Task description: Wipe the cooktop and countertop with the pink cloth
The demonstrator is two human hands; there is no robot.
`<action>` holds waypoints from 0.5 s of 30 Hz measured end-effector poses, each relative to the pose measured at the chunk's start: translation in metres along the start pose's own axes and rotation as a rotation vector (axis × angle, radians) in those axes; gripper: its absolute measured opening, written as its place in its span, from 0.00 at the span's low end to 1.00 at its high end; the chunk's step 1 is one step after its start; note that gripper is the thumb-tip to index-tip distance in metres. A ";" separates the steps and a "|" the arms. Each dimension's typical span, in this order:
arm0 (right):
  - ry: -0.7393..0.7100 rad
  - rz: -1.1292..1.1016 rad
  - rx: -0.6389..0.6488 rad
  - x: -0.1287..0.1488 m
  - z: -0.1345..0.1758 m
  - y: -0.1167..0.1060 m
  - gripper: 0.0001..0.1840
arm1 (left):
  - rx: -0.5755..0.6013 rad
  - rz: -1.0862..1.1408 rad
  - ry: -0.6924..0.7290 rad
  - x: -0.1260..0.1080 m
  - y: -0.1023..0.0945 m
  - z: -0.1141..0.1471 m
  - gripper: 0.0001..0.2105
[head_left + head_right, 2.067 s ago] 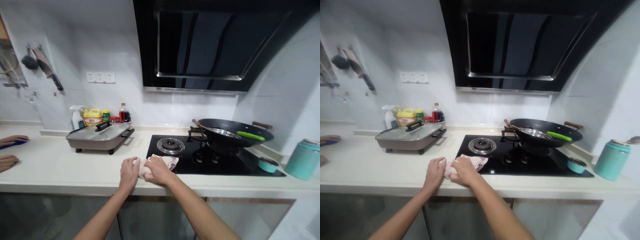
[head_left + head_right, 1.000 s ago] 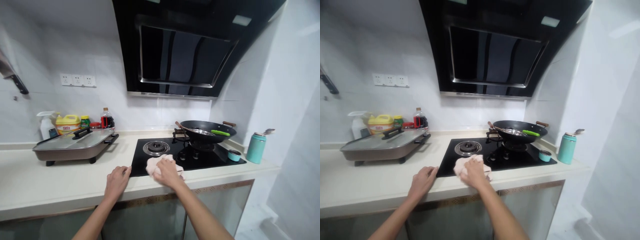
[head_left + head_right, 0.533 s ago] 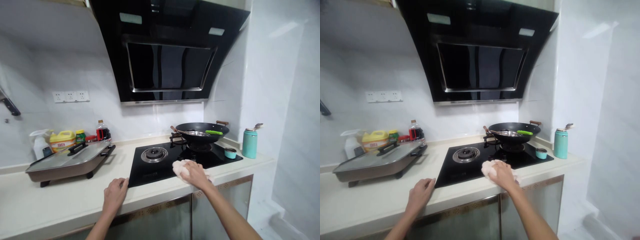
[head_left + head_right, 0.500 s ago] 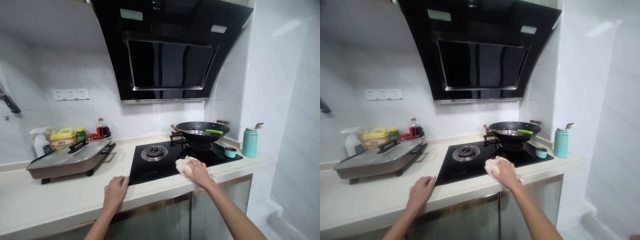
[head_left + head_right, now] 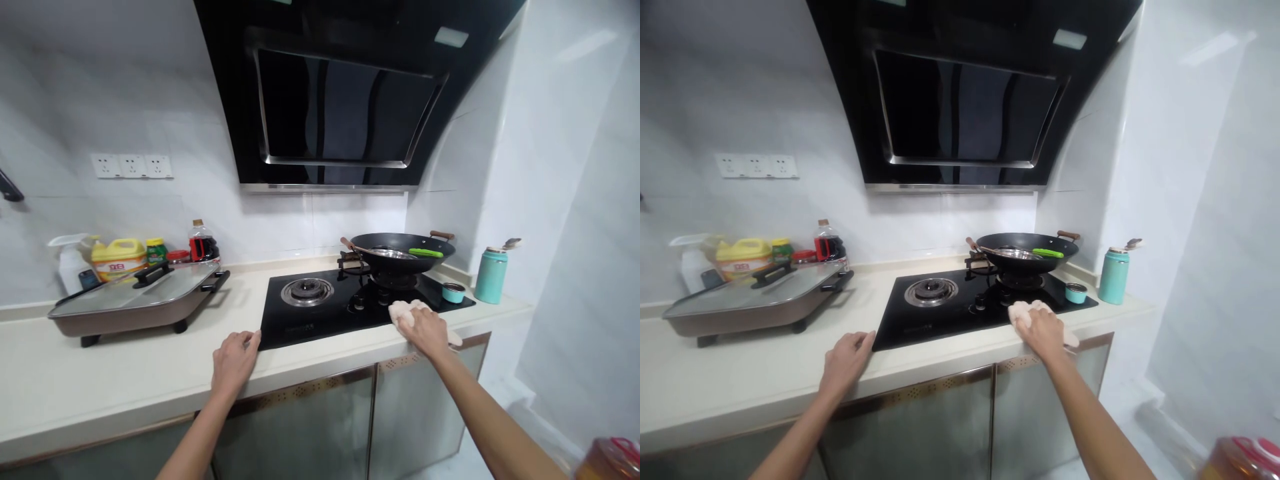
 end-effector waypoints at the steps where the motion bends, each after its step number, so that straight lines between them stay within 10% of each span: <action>1: -0.056 -0.019 0.025 0.021 0.008 0.002 0.25 | -0.004 0.006 -0.001 -0.001 0.000 0.000 0.26; 10: -0.561 -0.414 0.202 0.268 0.103 0.024 0.23 | -0.049 0.130 -0.065 0.003 -0.006 0.002 0.28; 15: -0.752 -0.545 0.206 0.340 0.129 0.036 0.30 | -0.067 0.353 -0.161 0.028 -0.003 -0.010 0.29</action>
Point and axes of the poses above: each hand's wrist, its own z-axis away from the middle knuckle, its own y-axis out of the palm, x = y × z, the point moved 5 cm from there along -z, towards the middle knuckle, and after that the axes turned 14 degrees about -z, right-handed, at the moved point
